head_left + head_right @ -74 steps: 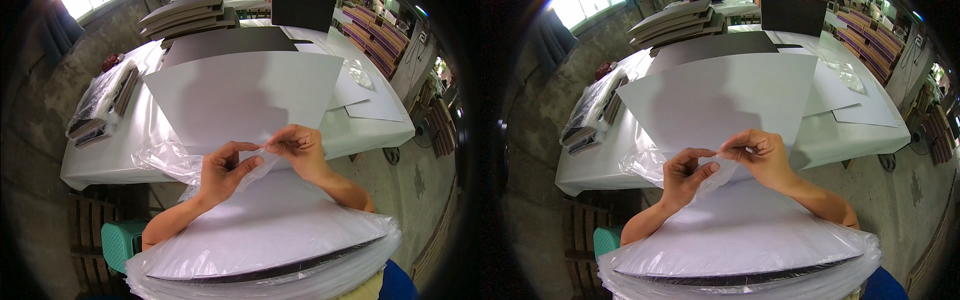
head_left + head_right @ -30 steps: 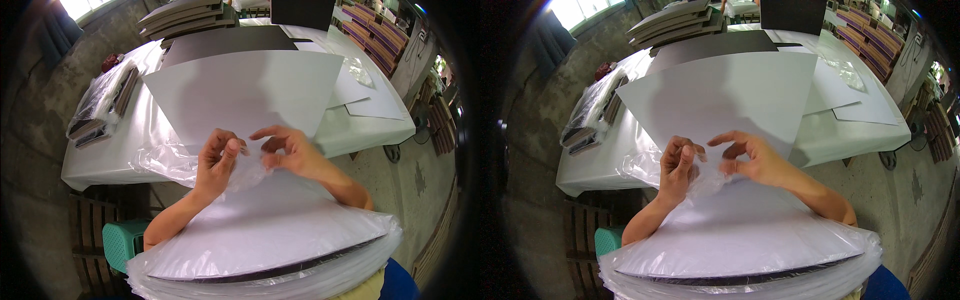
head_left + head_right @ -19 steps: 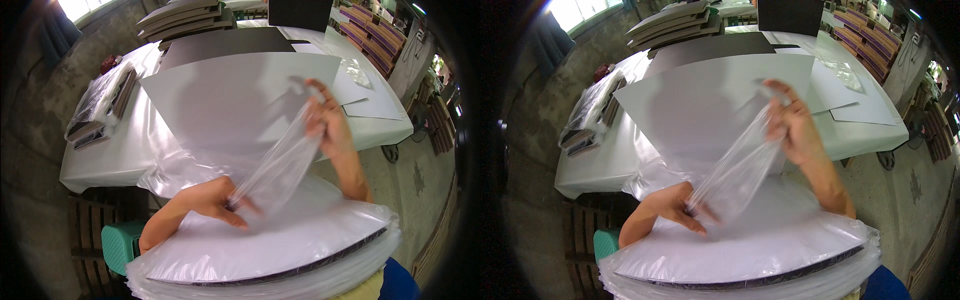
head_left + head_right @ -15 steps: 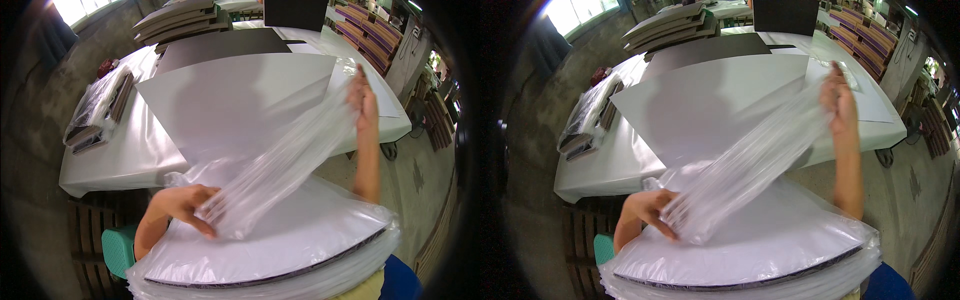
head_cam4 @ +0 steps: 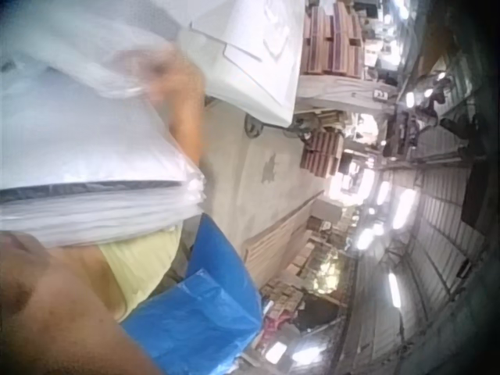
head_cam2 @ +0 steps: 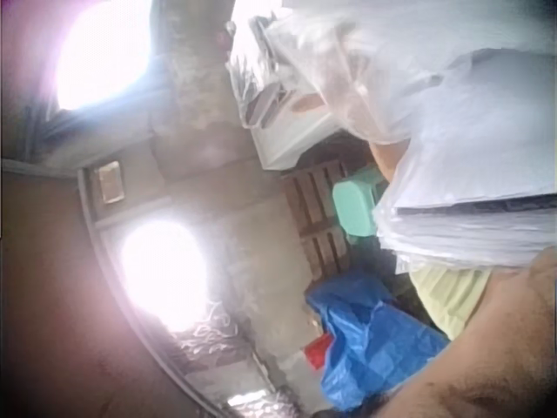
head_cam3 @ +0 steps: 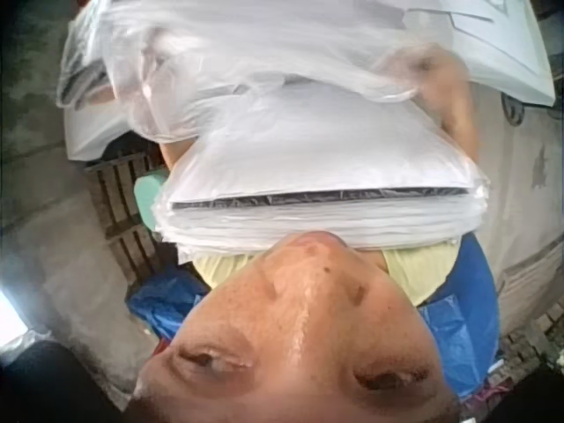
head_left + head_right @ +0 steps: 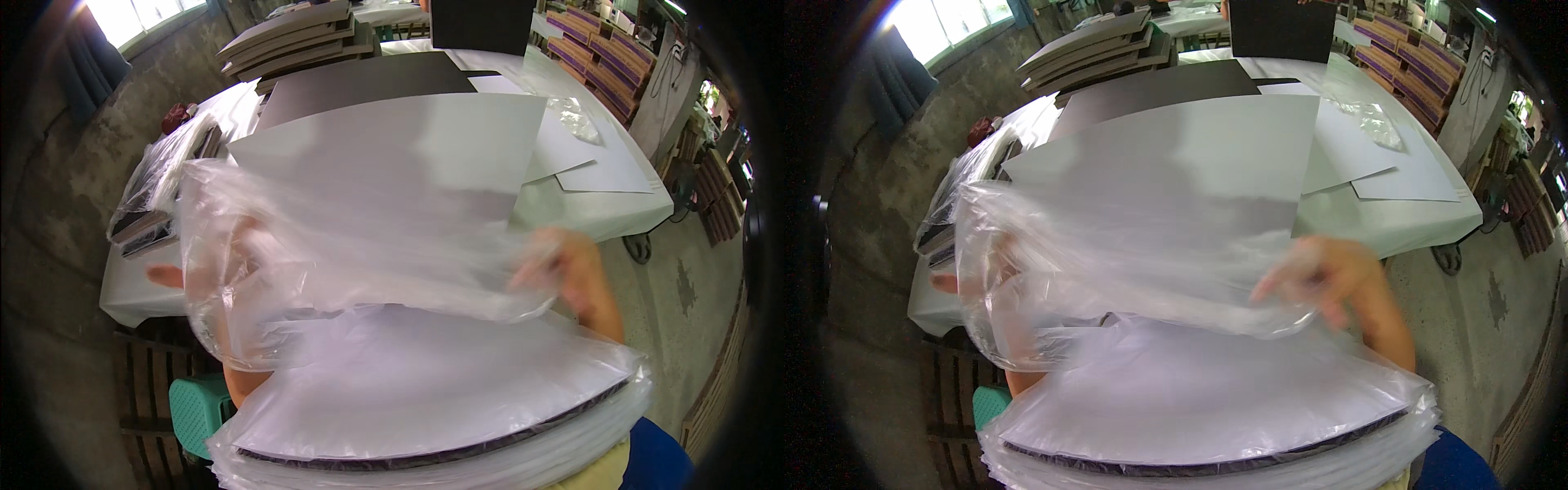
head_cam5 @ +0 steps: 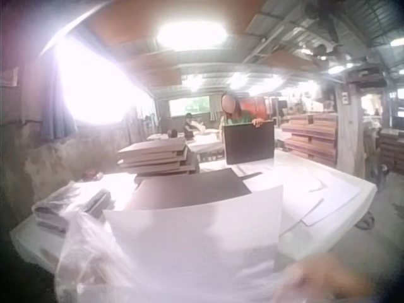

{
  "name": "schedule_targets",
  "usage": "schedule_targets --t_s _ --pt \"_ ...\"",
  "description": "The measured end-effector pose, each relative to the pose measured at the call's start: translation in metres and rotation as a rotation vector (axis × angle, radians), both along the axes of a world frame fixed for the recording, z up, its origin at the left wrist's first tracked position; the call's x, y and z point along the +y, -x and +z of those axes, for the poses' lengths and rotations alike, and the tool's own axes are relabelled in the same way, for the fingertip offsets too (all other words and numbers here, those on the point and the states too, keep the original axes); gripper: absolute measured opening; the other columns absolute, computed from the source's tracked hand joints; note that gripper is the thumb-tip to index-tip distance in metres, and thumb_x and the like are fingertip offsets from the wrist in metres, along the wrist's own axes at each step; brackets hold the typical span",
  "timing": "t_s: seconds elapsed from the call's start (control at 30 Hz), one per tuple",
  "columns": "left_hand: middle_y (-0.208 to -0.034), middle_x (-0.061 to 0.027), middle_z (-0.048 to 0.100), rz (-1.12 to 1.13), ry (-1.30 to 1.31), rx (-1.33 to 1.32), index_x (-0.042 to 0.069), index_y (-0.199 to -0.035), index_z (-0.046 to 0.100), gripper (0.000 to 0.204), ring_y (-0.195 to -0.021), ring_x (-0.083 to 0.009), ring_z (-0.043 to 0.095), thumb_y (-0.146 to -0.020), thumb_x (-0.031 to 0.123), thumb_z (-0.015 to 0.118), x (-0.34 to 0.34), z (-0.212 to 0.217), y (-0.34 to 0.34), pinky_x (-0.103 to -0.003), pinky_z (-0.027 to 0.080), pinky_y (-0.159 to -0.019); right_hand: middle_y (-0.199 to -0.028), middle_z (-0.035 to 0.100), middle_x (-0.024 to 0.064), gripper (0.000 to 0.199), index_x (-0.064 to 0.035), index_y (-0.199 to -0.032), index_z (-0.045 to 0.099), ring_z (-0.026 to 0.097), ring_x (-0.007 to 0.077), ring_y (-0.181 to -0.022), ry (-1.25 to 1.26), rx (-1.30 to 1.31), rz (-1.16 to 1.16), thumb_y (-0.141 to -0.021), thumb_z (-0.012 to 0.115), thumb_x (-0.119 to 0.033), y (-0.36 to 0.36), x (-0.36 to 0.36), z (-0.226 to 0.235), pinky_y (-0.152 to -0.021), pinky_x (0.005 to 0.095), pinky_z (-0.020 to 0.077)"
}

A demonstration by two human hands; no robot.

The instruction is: The person wraps large flat boards in plastic film by hand, positioning the plastic over the boards and smoothing it down before moving them to a stack.

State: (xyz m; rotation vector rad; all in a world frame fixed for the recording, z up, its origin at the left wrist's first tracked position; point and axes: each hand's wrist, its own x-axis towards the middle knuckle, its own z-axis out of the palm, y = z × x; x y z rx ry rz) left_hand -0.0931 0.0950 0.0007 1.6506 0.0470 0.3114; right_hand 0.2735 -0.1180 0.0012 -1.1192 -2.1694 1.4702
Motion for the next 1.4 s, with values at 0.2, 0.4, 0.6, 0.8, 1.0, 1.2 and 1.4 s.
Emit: schedule_targets --t_s 0.2,0.4,0.6,0.8,1.0,1.2,1.4 --pt "-0.072 -0.006 0.058 -0.126 0.059 0.247 -0.002 -0.086 0.059 0.041 -0.056 -0.007 0.046 -0.063 0.028 0.075 -0.016 -0.009 -0.007 -0.019 0.035 -0.047 -0.075 0.053 0.0023 0.068 -0.0032 -0.123 0.038 0.05 0.0129 -0.062 0.141 0.352 -0.371 -0.07 0.066 -0.036 0.015 0.005 -0.024 -0.054 0.027 0.0415" --pt "-0.073 -0.0056 0.057 -0.17 0.037 0.244 -0.001 -0.087 0.058 0.039 -0.058 -0.0073 0.046 -0.063 0.025 0.074 -0.015 -0.026 -0.022 -0.019 0.035 -0.048 -0.08 0.055 0.0053 0.066 -0.0022 -0.12 0.04 0.051 0.013 -0.065 0.134 0.128 -0.115 -0.068 0.069 -0.032 0.048 -0.007 -0.02 -0.057 0.0275 0.0424" --pt "-0.075 -0.0052 0.057 -0.024 0.029 0.184 0.0 -0.088 0.058 0.037 -0.059 -0.0077 0.046 -0.063 0.022 0.074 -0.012 -0.038 -0.005 -0.019 0.035 -0.049 -0.085 0.057 0.0082 0.065 -0.0012 -0.117 0.043 0.053 0.0132 -0.069 0.128 0.512 -0.538 -0.067 0.072 -0.029 0.006 -0.002 -0.021 -0.06 0.028 0.0433" --pt "-0.076 -0.0049 0.056 0.013 0.029 0.064 0.001 -0.089 0.058 0.036 -0.061 -0.008 0.046 -0.062 0.019 0.073 0.002 -0.03 -0.002 -0.019 0.036 -0.05 -0.09 0.059 0.0111 0.063 -0.0002 -0.115 0.045 0.055 0.0133 -0.072 0.228 0.112 -0.173 -0.065 0.075 -0.026 0.049 -0.008 -0.023 -0.062 0.0285 0.0442" --pt "-0.077 -0.0045 0.056 -0.026 0.011 0.145 0.001 -0.09 0.058 0.035 -0.063 -0.0083 0.046 -0.062 0.016 0.072 -0.005 -0.045 -0.016 -0.02 0.036 -0.05 -0.087 0.06 0.0106 0.063 0.0022 -0.112 0.046 0.055 0.0131 -0.073 0.056 0.687 -0.71 -0.064 0.076 -0.026 -0.024 -0.032 0.004 -0.062 0.0279 0.044" --pt "-0.079 -0.0041 0.055 0.125 0.021 -0.066 0.002 -0.091 0.057 0.035 -0.065 -0.0086 0.047 -0.062 0.013 0.072 0.016 -0.021 0.015 -0.02 0.036 -0.051 -0.087 0.06 0.0102 0.063 0.0057 -0.106 0.049 0.056 0.0144 -0.075 0.18 0.078 0.086 -0.06 0.078 -0.026 0.033 -0.003 -0.031 -0.063 0.0273 0.0451" --pt "-0.08 -0.0037 0.055 -0.034 0.04 0.163 0.003 -0.092 0.057 0.035 -0.066 -0.0089 0.047 -0.061 0.009 0.071 -0.021 -0.07 0.002 -0.02 0.036 -0.052 -0.086 0.058 0.0067 0.061 0.0026 -0.105 0.05 0.055 0.0132 -0.077 -0.048 0.571 -0.739 -0.059 0.079 -0.027 -0.031 -0.009 -0.016 -0.063 0.0246 0.044"
